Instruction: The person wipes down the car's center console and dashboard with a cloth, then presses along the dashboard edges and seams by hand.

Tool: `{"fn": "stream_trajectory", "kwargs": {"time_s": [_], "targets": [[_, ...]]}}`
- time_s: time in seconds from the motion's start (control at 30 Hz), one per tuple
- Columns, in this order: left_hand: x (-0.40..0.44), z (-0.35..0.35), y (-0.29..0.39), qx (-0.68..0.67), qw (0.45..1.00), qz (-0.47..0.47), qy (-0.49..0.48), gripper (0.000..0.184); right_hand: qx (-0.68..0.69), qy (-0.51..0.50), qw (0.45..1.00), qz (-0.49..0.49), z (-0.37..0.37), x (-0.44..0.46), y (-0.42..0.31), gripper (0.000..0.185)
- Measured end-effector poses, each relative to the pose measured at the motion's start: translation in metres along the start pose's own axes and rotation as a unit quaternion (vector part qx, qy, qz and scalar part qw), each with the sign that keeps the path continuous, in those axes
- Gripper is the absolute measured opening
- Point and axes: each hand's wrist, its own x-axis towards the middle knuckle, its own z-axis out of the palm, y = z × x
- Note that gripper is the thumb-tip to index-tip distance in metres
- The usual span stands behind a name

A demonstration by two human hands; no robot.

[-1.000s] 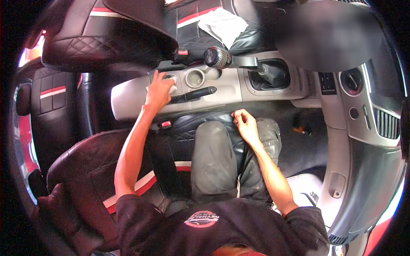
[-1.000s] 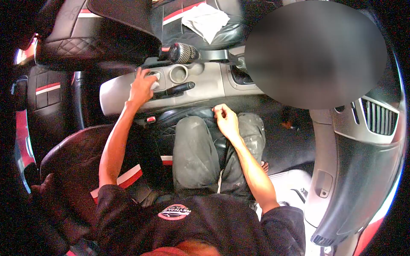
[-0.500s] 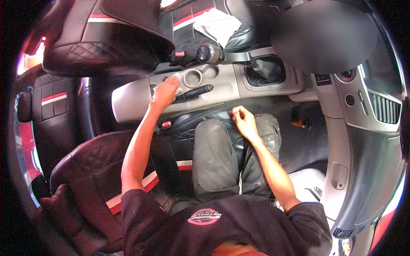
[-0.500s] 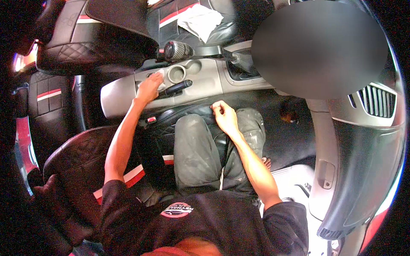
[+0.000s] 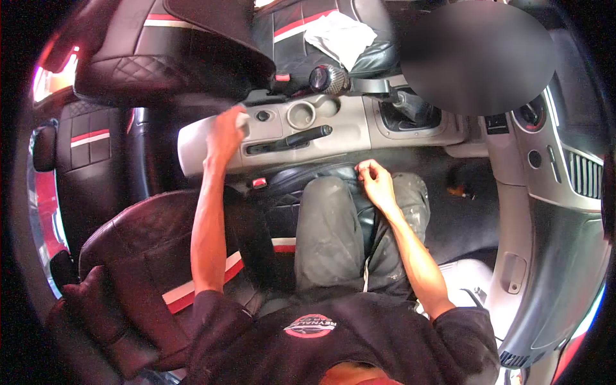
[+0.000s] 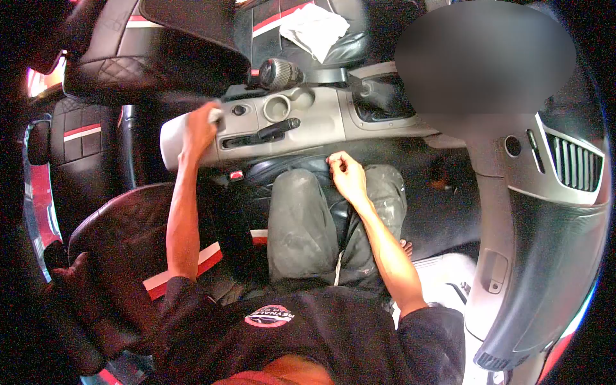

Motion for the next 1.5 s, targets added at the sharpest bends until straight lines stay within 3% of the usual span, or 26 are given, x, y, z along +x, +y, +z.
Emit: {"fn": "stream_trajectory", "kwargs": {"time_s": [0.07, 0.1, 0.17, 0.3, 0.5, 0.63, 0.77, 0.8, 0.93, 1.03, 1.1, 1.17, 1.27, 1.37, 1.4, 1.47, 1.5], "targets": [[-0.029, -0.001, -0.010, 0.005, 0.995, -0.035, 0.091, 0.043, -0.067, 0.011, 0.998, -0.001, 0.005, -0.001, 0.001, 0.020], [-0.044, 0.000, 0.005, 0.048, 0.996, -0.058, 0.040, 0.044, -0.066, 0.016, 0.998, -0.002, 0.007, -0.002, 0.001, 0.021], [-0.059, 0.047, -0.012, 0.168, 0.961, 0.137, 0.172, 0.044, -0.069, 0.025, 0.997, -0.010, 0.007, 0.000, -0.002, 0.022], [-0.067, 0.058, -0.004, 0.127, 0.971, 0.102, 0.173, 0.051, -0.027, 0.005, 0.999, -0.021, 0.003, 0.001, 0.005, 0.021], [-0.127, 0.091, -0.004, 0.081, 0.974, 0.156, 0.143, 0.071, 0.022, 0.006, 0.999, -0.031, 0.004, 0.004, 0.008, 0.019], [-0.125, 0.113, 0.005, 0.067, 0.980, 0.129, 0.136, 0.065, 0.015, 0.013, 0.997, -0.074, 0.008, 0.005, 0.020, 0.018], [-0.122, 0.133, 0.009, 0.024, 0.974, 0.189, 0.123, 0.057, 0.024, 0.009, 0.998, -0.058, 0.004, 0.003, 0.015, 0.017], [-0.123, 0.125, 0.024, 0.012, 0.976, 0.173, 0.134, 0.048, 0.003, 0.011, 0.998, -0.060, 0.003, 0.002, 0.012, 0.017], [-0.105, 0.125, 0.050, -0.207, 0.977, 0.016, 0.055, 0.033, -0.012, 0.014, 0.999, -0.047, 0.004, 0.001, 0.009, 0.017], [-0.080, 0.124, 0.080, -0.264, 0.958, 0.097, 0.054, 0.033, -0.023, 0.014, 0.999, -0.042, 0.005, 0.001, 0.002, 0.018], [-0.057, 0.136, 0.101, -0.275, 0.945, 0.175, -0.027, 0.042, -0.030, -0.008, 0.999, -0.015, 0.003, -0.002, -0.005, 0.016], [-0.031, 0.154, 0.128, -0.267, 0.950, 0.160, 0.032, 0.046, -0.019, -0.009, 1.000, -0.011, 0.003, -0.002, -0.005, 0.016], [-0.008, 0.179, 0.150, -0.275, 0.938, 0.208, 0.012, 0.046, -0.003, 0.011, 1.000, -0.024, 0.004, -0.002, -0.001, 0.017], [-0.002, 0.185, 0.145, -0.270, 0.911, 0.311, -0.002, 0.048, -0.014, 0.025, 0.999, -0.039, 0.004, -0.003, 0.002, 0.015], [-0.007, 0.154, 0.155, -0.291, 0.922, 0.210, -0.148, 0.045, -0.020, 0.023, 0.999, -0.031, 0.005, -0.001, 0.005, 0.015], [-0.014, 0.131, 0.165, -0.363, 0.900, 0.177, -0.162, 0.043, -0.001, 0.017, 0.999, -0.028, 0.005, -0.001, -0.004, 0.014], [-0.019, 0.122, 0.171, -0.399, 0.887, 0.161, -0.170, 0.043, 0.005, 0.004, 1.000, -0.020, 0.003, -0.002, -0.009, 0.029]]}}
